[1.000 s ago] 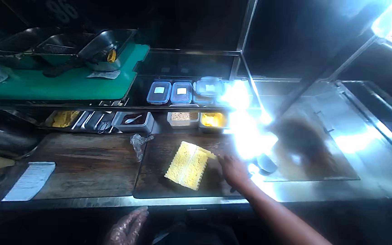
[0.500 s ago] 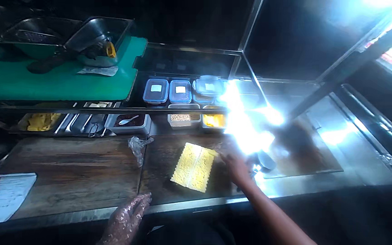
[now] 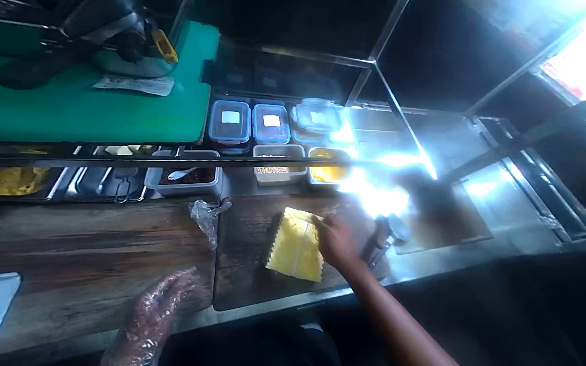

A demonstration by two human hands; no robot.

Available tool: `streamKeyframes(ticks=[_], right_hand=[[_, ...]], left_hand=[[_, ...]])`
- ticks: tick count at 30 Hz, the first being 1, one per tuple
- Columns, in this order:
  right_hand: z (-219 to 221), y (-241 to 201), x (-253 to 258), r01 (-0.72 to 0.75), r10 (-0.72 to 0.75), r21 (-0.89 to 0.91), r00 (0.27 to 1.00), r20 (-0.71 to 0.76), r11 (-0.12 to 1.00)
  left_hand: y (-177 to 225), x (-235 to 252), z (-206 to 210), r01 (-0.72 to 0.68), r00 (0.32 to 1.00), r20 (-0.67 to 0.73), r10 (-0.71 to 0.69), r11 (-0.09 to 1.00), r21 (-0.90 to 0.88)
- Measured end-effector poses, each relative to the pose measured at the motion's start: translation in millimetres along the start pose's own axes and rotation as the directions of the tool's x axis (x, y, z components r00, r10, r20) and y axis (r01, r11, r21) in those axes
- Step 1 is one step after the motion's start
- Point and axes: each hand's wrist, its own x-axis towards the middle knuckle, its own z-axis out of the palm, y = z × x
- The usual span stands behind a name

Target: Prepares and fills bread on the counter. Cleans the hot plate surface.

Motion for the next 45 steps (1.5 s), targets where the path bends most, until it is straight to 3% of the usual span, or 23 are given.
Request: streamKeyframes(ticks=[3, 6, 9, 12, 15, 17, 19, 21, 26, 30, 32, 36, 38, 41, 45], right_hand=[[12.2, 9.0, 19.2, 0.103, -0.105, -0.073, 0.994, -0.015, 0.992], [-5.5, 21.3, 10.0, -0.028, 0.029, -0.054, 0.999, 0.015, 0.998], [-13.9, -2.8, -2.6, -0.130, 0.132, 0.139, 0.991, -0.009, 0.982], [14.1, -36.6, -13.3, -0.183, 0.172, 0.093, 0.979, 0.111, 0.979], [23.3, -53.9, -73.0, -0.118, 0.072, 0.217, 0.975, 0.211, 0.969], [31.7, -61.7, -104.2, -0.086, -0.018, 0.421, 0.971, 0.238, 0.903], [44.3, -72.9, -108.6, -0.121, -0.040, 0.473, 0.948, 0.317, 0.872], [48.6, -73.3, -101.2, -0.212, 0.032, 0.428, 0.920, 0.391, 0.878], [25.7, -36.3, -142.7, -0.359, 0.186, 0.484, 0.911, 0.368, 0.798], [32.2, -66.7, -113.8, -0.251, 0.005, 0.583, 0.921, 0.389, 0.773], [50.9, -75.8, -103.4, -0.254, 0.037, 0.499, 0.914, 0.405, 0.828], [50.7, -19.9, -155.3, -0.413, 0.269, 0.450, 0.898, 0.349, 0.792], [29.2, 16.5, -176.2, -0.445, 0.302, 0.584, 0.894, 0.330, 0.679], [-3.3, 36.6, -135.3, -0.378, 0.317, 0.790, 0.916, 0.245, 0.483], [25.7, 48.2, -45.0, -0.423, 0.357, 0.799, 0.891, 0.281, 0.428]], left_hand=[[-3.3, 4.4, 5.8, 0.048, 0.998, 0.038, -0.047, 0.999, -0.009], [-1.7, 7.0, 10.1, -0.030, 0.995, 0.096, 0.030, 1.000, -0.003], [-1.9, 9.1, 23.8, 0.082, 0.992, 0.100, -0.075, 0.995, -0.063], [-2.3, 13.8, 46.1, 0.148, 0.974, 0.187, -0.126, 0.982, -0.113], [-2.0, 17.5, 57.2, 0.068, 0.972, 0.232, -0.044, 0.993, -0.094], [-1.6, 20.8, 60.9, 0.104, 0.978, 0.195, -0.081, 0.988, -0.113], [-4.2, 28.7, 65.4, 0.148, 0.978, 0.165, -0.126, 0.980, -0.131], [-0.3, 36.3, 70.4, 0.158, 0.979, 0.156, -0.134, 0.976, -0.152], [20.2, 41.3, 67.2, 0.125, 0.984, 0.144, -0.105, 0.982, -0.141], [15.8, 46.4, 77.4, 0.101, 0.982, 0.170, -0.077, 0.986, -0.136], [23.3, 39.5, 81.6, 0.096, 0.980, 0.187, -0.071, 0.987, -0.128], [30.2, 34.3, 75.2, 0.011, 0.986, 0.166, 0.010, 0.992, -0.127], [22.0, 35.9, 73.6, 0.047, 0.989, 0.143, -0.026, 0.988, -0.147], [18.2, 33.9, 84.8, 0.121, 0.986, 0.130, -0.100, 0.979, -0.162], [35.6, 42.8, 117.4, 0.081, 0.992, 0.105, -0.066, 0.986, -0.148]])
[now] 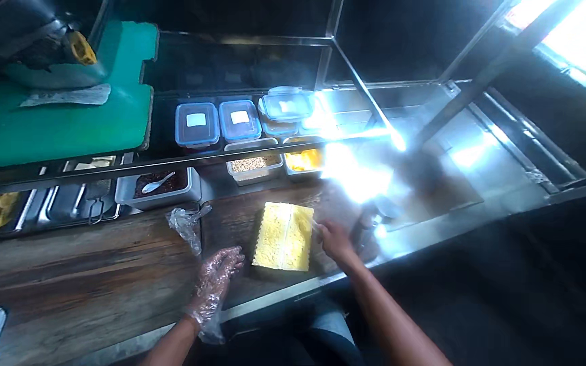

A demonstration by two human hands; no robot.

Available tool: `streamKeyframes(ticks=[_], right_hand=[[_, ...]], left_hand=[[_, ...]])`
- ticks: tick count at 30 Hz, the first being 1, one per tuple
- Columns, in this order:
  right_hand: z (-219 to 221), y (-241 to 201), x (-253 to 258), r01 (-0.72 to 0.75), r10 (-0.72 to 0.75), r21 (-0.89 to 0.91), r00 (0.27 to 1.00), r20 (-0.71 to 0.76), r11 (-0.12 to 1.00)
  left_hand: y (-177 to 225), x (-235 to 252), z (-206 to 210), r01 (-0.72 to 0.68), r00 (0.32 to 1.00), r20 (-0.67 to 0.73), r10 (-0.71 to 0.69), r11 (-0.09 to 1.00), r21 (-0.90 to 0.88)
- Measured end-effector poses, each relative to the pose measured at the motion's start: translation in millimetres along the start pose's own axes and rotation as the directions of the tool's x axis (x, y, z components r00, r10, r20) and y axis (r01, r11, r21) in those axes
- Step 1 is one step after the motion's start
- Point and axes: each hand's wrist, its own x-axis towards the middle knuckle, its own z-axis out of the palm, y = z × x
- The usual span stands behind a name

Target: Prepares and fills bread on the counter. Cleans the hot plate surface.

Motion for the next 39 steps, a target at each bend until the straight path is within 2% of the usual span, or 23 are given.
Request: streamKeyframes(ticks=[2, 6, 9, 11, 12, 14, 15, 16, 17, 18, 20, 21, 22, 24, 26, 28, 30, 32, 34, 36, 37, 38, 39], right_hand=[[3.2, 28.4, 1.3, -0.087, 0.087, 0.124, 0.996, 0.003, 0.989], [-28.2, 58.2, -59.7, -0.147, 0.140, 0.387, 0.989, 0.045, 0.910], [-48.4, 54.1, -73.5, -0.018, -0.001, 0.454, 0.999, 0.042, 0.891], [-63.6, 51.9, -67.2, 0.071, -0.089, 0.479, 0.996, 0.016, 0.875], [-74.4, 52.3, -64.8, 0.103, -0.117, 0.498, 0.993, -0.003, 0.861], [-99.8, 58.5, -62.1, 0.160, -0.147, 0.540, 0.987, -0.067, 0.826], [-112.9, 65.6, -60.9, 0.174, -0.149, 0.544, 0.985, -0.090, 0.821], [-124.9, 72.2, -57.5, 0.178, -0.145, 0.542, 0.984, -0.103, 0.821], [-134.3, 77.2, -52.4, 0.185, -0.150, 0.538, 0.983, -0.109, 0.823], [-141.0, 78.9, -46.4, 0.203, -0.170, 0.528, 0.979, -0.112, 0.824], [-148.2, 72.7, -35.7, 0.252, -0.235, 0.502, 0.967, -0.098, 0.827], [-150.6, 68.1, -33.0, 0.278, -0.271, 0.481, 0.959, -0.085, 0.831], [-153.3, 62.9, -29.4, 0.308, -0.307, 0.457, 0.948, -0.077, 0.834], [-152.3, 55.2, -21.7, 0.331, -0.329, 0.414, 0.941, -0.077, 0.848], [-140.5, 53.2, -15.2, 0.327, -0.326, 0.306, 0.944, -0.056, 0.894], [-128.1, 42.8, -9.0, 0.422, -0.421, 0.117, 0.906, -0.037, 0.899], [-118.7, 22.6, 6.6, 0.541, -0.546, -0.077, 0.832, -0.100, 0.837], [-110.5, -6.9, 38.5, 0.547, -0.595, -0.266, 0.789, -0.154, 0.794], [-101.4, -50.7, 80.3, 0.459, -0.541, -0.431, 0.837, -0.083, 0.777], [-87.9, -93.3, 131.5, 0.380, -0.417, -0.579, 0.906, 0.075, 0.721], [-77.6, -110.7, 155.5, 0.347, -0.362, -0.645, 0.925, 0.115, 0.681], [-67.6, -121.8, 179.0, 0.320, -0.321, -0.702, 0.937, 0.137, 0.636], [-57.8, -133.0, 199.2, 0.269, -0.250, -0.756, 0.958, 0.143, 0.596]], left_hand=[[11.7, 11.0, 13.6, 0.026, 0.999, -0.039, -0.024, 0.998, 0.061], [14.5, 43.0, 45.3, 0.182, 0.982, -0.068, -0.175, 0.975, 0.130], [23.4, 68.5, 69.7, 0.262, 0.964, -0.091, -0.250, 0.954, 0.147], [47.0, 73.1, 77.5, 0.327, 0.945, -0.069, -0.320, 0.937, 0.121], [71.0, 64.9, 86.0, 0.312, 0.950, -0.076, -0.304, 0.943, 0.115], [123.2, 36.2, 109.7, 0.146, 0.984, -0.133, -0.116, 0.958, 0.248], [139.7, 20.3, 122.3, 0.017, 0.991, -0.129, 0.039, 0.913, 0.409], [141.2, 11.3, 135.8, -0.095, 0.977, -0.103, 0.189, 0.807, 0.583], [130.9, 8.4, 151.0, -0.149, 0.965, -0.044, 0.259, 0.677, 0.721], [117.7, 7.4, 168.2, -0.168, 0.965, 0.027, 0.260, 0.538, 0.826], [87.3, 11.7, 197.3, -0.204, 0.973, 0.159, 0.166, 0.304, 0.930], [77.3, 12.4, 205.7, -0.206, 0.976, 0.180, 0.123, 0.249, 0.946], [74.8, 12.8, 211.3, -0.198, 0.976, 0.170, 0.132, 0.240, 0.950], [74.4, 15.6, 211.5, -0.213, 0.956, 0.151, 0.250, 0.245, 0.946], [66.2, 16.2, 203.8, -0.253, 0.953, 0.201, 0.226, 0.231, 0.939], [67.4, 17.8, 196.8, -0.289, 0.953, 0.245, 0.180, 0.290, 0.912], [83.6, 26.8, 184.5, -0.272, 0.959, 0.190, 0.210, 0.497, 0.824], [97.9, 50.7, 165.4, -0.199, 0.973, 0.047, 0.224, 0.727, 0.657], [99.7, 93.9, 151.2, -0.081, 0.991, -0.053, 0.120, 0.875, 0.477], [88.8, 138.4, 149.3, -0.045, 0.998, -0.044, 0.052, 0.987, 0.157], [83.6, 156.5, 152.6, -0.021, 0.999, -0.037, 0.021, 1.000, 0.001], [84.3, 167.9, 156.1, 0.009, 1.000, -0.023, -0.011, 0.997, -0.081], [87.2, 175.4, 159.8, 0.024, 1.000, -0.006, -0.024, 0.997, -0.079]])
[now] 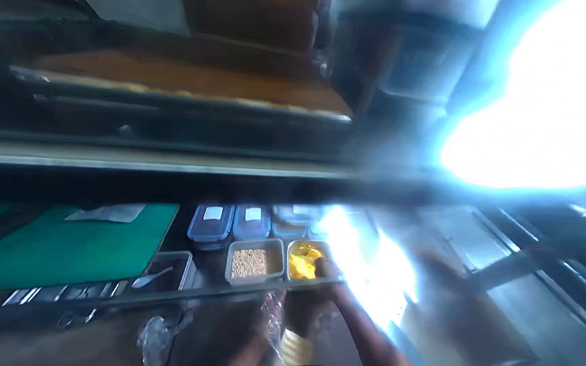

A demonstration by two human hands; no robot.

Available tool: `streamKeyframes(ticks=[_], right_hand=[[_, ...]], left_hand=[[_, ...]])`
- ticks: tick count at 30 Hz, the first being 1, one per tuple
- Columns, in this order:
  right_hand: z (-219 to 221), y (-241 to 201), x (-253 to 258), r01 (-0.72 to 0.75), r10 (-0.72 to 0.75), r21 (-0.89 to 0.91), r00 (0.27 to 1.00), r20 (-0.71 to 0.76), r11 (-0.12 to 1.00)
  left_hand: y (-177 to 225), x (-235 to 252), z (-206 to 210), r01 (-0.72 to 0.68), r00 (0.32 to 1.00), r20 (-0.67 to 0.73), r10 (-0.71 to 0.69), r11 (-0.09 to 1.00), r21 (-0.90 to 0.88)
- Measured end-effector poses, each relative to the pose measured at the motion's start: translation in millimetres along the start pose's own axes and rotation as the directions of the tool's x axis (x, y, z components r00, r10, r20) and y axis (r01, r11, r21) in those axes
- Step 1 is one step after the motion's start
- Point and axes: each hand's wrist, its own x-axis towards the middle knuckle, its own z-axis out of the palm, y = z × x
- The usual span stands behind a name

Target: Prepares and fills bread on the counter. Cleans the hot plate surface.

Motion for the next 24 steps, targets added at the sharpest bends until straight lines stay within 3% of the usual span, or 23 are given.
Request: streamKeyframes(ticks=[3, 5, 7, 10, 13, 15, 18, 19, 21, 24], right_hand=[[10.0, -13.2, 46.0, -0.085, 0.093, -0.077, 0.990, 0.106, 0.993], [2.3, -33.0, 43.3, -0.158, 0.164, -0.052, 0.969, 0.182, 0.986], [-15.0, -55.6, 32.3, -0.212, 0.187, 0.065, 0.944, 0.272, 0.975], [-10.8, -70.5, 29.3, -0.298, 0.232, 0.366, 0.949, 0.212, 0.882], [-7.5, -94.8, 7.7, -0.427, 0.413, 0.609, 0.894, 0.174, 0.669], [-13.3, -108.6, -19.5, -0.440, 0.491, 0.809, 0.842, 0.221, 0.390], [32.3, -72.1, -21.1, -0.201, 0.405, 0.972, 0.884, 0.233, -0.121], [42.5, -60.0, -28.7, -0.135, 0.338, 0.967, 0.919, 0.203, -0.214], [49.3, -42.8, -53.3, -0.104, 0.252, 0.959, 0.952, 0.173, -0.264], [43.7, -24.5, -103.3, -0.147, 0.079, 0.967, 0.983, 0.167, -0.209]], left_hand=[[4.8, 11.6, 10.9, -0.033, 0.999, 0.012, 0.031, 0.965, 0.260], [3.4, 20.4, 14.9, -0.049, 0.998, -0.022, 0.061, 0.932, 0.358], [-0.3, 29.5, 17.4, -0.050, 0.997, -0.044, 0.070, 0.933, 0.357], [-21.0, 34.0, 26.4, -0.182, 0.962, -0.139, 0.233, 0.935, 0.304], [12.3, 15.1, 9.4, -0.148, 0.984, -0.056, 0.170, 0.950, 0.276], [10.8, 13.9, 7.4, -0.170, 0.981, -0.035, 0.189, 0.939, 0.300], [12.2, 2.4, -3.5, -0.113, 0.993, 0.063, 0.096, 0.896, 0.429], [13.5, -8.5, -9.2, -0.092, 0.996, 0.039, 0.084, 0.900, 0.426], [12.0, -46.6, -25.2, -0.143, 0.990, 0.054, 0.134, 0.854, 0.501], [-5.7, -122.0, -24.3, -0.242, 0.969, 0.181, 0.165, 0.764, 0.599]])
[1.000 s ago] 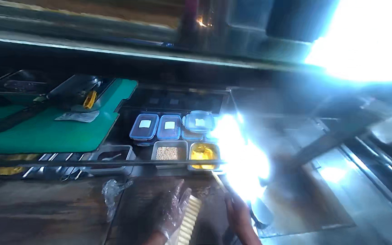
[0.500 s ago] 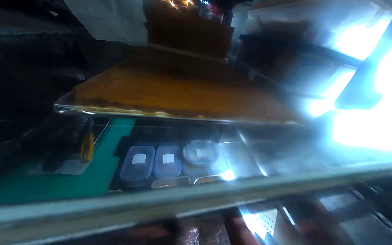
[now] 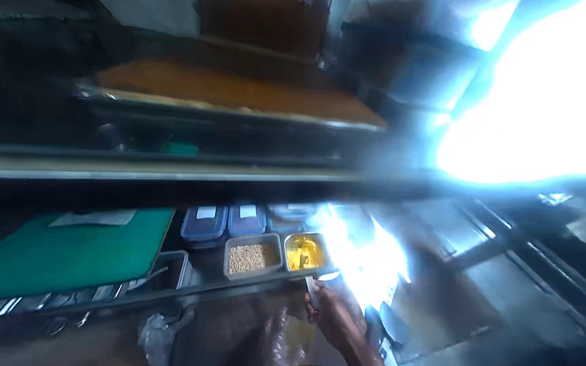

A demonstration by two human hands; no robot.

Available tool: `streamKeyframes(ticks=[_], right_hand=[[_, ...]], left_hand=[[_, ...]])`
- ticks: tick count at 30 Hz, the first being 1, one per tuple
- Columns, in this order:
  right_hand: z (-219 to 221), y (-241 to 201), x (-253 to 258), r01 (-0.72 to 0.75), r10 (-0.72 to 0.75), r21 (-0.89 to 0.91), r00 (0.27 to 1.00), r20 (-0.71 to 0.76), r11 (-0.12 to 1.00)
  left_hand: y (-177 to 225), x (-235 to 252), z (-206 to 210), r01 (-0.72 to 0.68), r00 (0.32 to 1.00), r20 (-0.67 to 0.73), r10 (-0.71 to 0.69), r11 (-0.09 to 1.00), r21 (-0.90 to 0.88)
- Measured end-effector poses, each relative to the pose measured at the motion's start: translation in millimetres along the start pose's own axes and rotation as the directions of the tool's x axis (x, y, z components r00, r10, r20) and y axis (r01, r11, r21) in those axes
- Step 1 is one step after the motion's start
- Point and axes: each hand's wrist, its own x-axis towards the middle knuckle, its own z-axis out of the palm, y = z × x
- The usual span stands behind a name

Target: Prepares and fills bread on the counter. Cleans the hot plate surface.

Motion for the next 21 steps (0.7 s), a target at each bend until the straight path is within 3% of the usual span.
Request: streamKeyframes(ticks=[3, 5, 7, 9, 10, 12, 15, 18, 21], right_hand=[[-21.2, -1.1, -38.0, 0.106, -0.084, -0.193, 0.989, 0.119, 0.976], [-36.2, 0.1, -67.9, 0.193, -0.165, -0.400, 0.981, 0.103, 0.896], [-55.8, 5.7, -95.0, 0.262, -0.254, -0.696, 0.960, 0.117, 0.669], [-75.5, 21.3, -120.3, 0.285, -0.254, -0.897, 0.945, 0.205, 0.338], [-79.7, 33.4, -131.5, 0.276, -0.199, -0.939, 0.951, 0.237, 0.202], [-72.0, 62.2, -148.4, 0.294, -0.123, -0.956, 0.949, 0.291, 0.009], [-50.1, 87.2, -141.3, 0.335, -0.180, -0.935, 0.919, 0.351, -0.114], [-54.1, 102.2, -151.6, 0.341, -0.157, -0.923, 0.916, 0.369, -0.180], [-71.0, 117.7, -189.5, 0.448, -0.206, -0.851, 0.837, 0.506, -0.274]], left_hand=[[3.1, -42.6, 33.9, -0.062, 0.997, -0.042, 0.066, 0.994, 0.085], [-0.5, -44.7, 37.3, -0.030, 0.997, -0.073, 0.032, 0.999, 0.024], [-15.1, -41.0, 24.9, -0.016, 0.996, -0.084, -0.004, 0.973, -0.232], [-32.9, -44.7, 6.8, 0.013, 0.999, -0.024, -0.033, 0.817, -0.576], [-34.9, -51.1, -3.8, 0.110, 0.992, 0.036, -0.119, 0.707, -0.699], [-38.6, -63.0, -13.2, 0.274, 0.947, 0.152, -0.283, 0.462, -0.843], [-38.1, -74.5, -11.3, 0.333, 0.917, 0.262, -0.300, 0.215, -0.918], [-36.4, -91.0, -1.6, 0.272, 0.934, 0.237, -0.266, 0.104, -0.957], [-31.2, -99.5, 1.0, 0.241, 0.932, 0.208, -0.297, 0.079, -0.967]])
